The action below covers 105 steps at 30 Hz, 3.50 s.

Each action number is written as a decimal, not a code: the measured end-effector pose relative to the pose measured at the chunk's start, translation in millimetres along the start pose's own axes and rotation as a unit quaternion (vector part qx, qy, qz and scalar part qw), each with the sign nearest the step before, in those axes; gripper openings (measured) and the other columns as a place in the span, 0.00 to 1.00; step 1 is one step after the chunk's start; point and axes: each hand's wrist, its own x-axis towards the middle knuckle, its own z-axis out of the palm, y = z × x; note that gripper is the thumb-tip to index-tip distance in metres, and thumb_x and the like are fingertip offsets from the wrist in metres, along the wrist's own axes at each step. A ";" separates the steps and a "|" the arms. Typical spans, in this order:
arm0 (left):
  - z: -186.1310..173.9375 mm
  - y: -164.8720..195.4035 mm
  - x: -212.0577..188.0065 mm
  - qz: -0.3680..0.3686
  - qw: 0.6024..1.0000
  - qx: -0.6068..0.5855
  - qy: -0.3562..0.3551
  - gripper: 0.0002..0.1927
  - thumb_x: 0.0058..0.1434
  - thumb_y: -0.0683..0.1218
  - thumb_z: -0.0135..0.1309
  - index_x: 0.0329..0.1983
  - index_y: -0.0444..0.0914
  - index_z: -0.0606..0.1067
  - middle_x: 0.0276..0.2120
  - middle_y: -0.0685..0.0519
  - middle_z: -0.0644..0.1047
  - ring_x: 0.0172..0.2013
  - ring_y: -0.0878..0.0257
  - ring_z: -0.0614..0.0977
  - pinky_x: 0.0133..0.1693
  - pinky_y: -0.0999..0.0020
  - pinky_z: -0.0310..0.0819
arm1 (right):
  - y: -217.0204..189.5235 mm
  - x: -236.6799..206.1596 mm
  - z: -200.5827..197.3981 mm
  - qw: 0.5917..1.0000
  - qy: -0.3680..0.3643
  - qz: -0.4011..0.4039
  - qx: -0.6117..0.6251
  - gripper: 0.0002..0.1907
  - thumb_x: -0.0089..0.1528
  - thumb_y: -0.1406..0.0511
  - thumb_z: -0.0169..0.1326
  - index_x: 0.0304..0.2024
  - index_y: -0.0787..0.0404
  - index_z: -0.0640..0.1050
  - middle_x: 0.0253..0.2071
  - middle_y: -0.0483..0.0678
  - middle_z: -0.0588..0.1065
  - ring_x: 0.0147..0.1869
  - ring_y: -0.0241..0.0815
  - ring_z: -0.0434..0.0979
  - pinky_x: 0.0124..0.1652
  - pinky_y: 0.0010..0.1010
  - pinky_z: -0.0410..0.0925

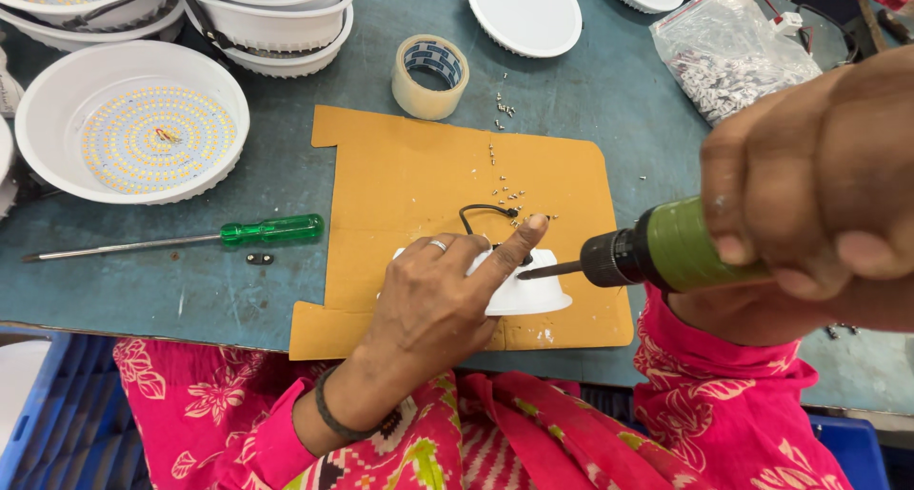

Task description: The person assembles LED light fixtures by attaching a white plastic cover to a circular LED base, securing it with screws using a power drill, and connecting wires. The person handles multiple units, placing finished ones into a blue crate.

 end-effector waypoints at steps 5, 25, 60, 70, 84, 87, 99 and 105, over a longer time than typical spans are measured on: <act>-0.1 -3.7 -0.5 -0.012 1.000 -0.009 0.018 0.39 0.54 0.45 0.64 0.71 0.47 0.68 0.29 0.53 0.75 0.29 0.56 0.79 0.34 0.57 0.72 | -0.6 12.0 11.5 0.999 0.032 -0.009 0.012 0.09 0.58 0.66 0.60 0.25 0.50 0.74 0.24 0.35 0.75 0.25 0.31 0.77 0.33 0.32 0.72; -0.9 -31.5 -100.5 0.160 0.980 0.109 0.035 0.14 0.66 0.44 0.54 0.54 0.39 0.79 0.53 0.50 0.80 0.55 0.52 0.81 0.58 0.55 0.71 | 52.0 -173.2 -33.8 0.872 0.474 0.022 -0.117 0.28 0.76 0.49 0.48 0.66 0.64 0.66 0.40 0.50 0.69 0.39 0.45 0.72 0.42 0.37 0.68; 32.7 -34.9 -88.9 -0.277 0.472 -0.827 0.130 0.14 0.62 0.27 0.54 0.41 0.40 0.71 0.44 0.51 0.75 0.46 0.63 0.78 0.56 0.59 0.74 | 76.6 -151.9 -8.0 0.873 0.430 0.091 -0.210 0.20 0.78 0.56 0.48 0.63 0.64 0.71 0.53 0.47 0.70 0.51 0.39 0.73 0.50 0.30 0.68; 34.3 -30.0 -83.6 -0.275 0.479 -0.822 0.134 0.13 0.63 0.28 0.55 0.41 0.38 0.71 0.48 0.47 0.76 0.43 0.62 0.80 0.58 0.42 0.78 | 81.0 -143.5 2.7 0.844 0.465 0.004 -0.268 0.18 0.79 0.59 0.50 0.63 0.65 0.73 0.58 0.47 0.71 0.56 0.38 0.74 0.54 0.29 0.69; 43.0 -5.3 -81.7 -0.269 0.776 -0.560 0.110 0.14 0.58 0.27 0.57 0.38 0.35 0.68 0.50 0.44 0.76 0.52 0.57 0.83 0.53 0.62 0.80 | 113.8 -123.5 166.0 0.917 0.246 0.202 -0.238 0.11 0.62 0.70 0.61 0.48 0.63 0.83 0.44 0.50 0.82 0.48 0.43 0.84 0.49 0.31 0.76; 43.9 -4.2 -86.8 -0.285 0.778 -0.552 0.099 0.15 0.57 0.27 0.58 0.38 0.36 0.68 0.51 0.43 0.76 0.50 0.57 0.83 0.49 0.65 0.80 | 114.4 -120.7 167.2 0.906 0.269 0.181 -0.274 0.10 0.62 0.69 0.64 0.47 0.61 0.84 0.44 0.47 0.83 0.49 0.42 0.85 0.50 0.30 0.77; 67.6 -23.3 -101.5 -0.373 0.629 -0.677 0.085 0.15 0.58 0.26 0.55 0.39 0.35 0.69 0.49 0.37 0.77 0.44 0.58 0.84 0.50 0.65 0.78 | 118.6 -136.4 153.2 0.915 0.225 0.153 -0.296 0.12 0.63 0.74 0.62 0.49 0.59 0.82 0.46 0.47 0.81 0.50 0.41 0.85 0.49 0.29 0.78; 65.8 -17.9 -95.1 -0.394 0.635 -0.660 0.083 0.15 0.56 0.25 0.56 0.37 0.35 0.69 0.48 0.37 0.77 0.44 0.55 0.84 0.49 0.64 0.79 | 115.7 -139.2 141.3 0.934 0.201 0.142 -0.258 0.14 0.60 0.73 0.62 0.49 0.59 0.83 0.46 0.48 0.81 0.50 0.42 0.85 0.49 0.29 0.78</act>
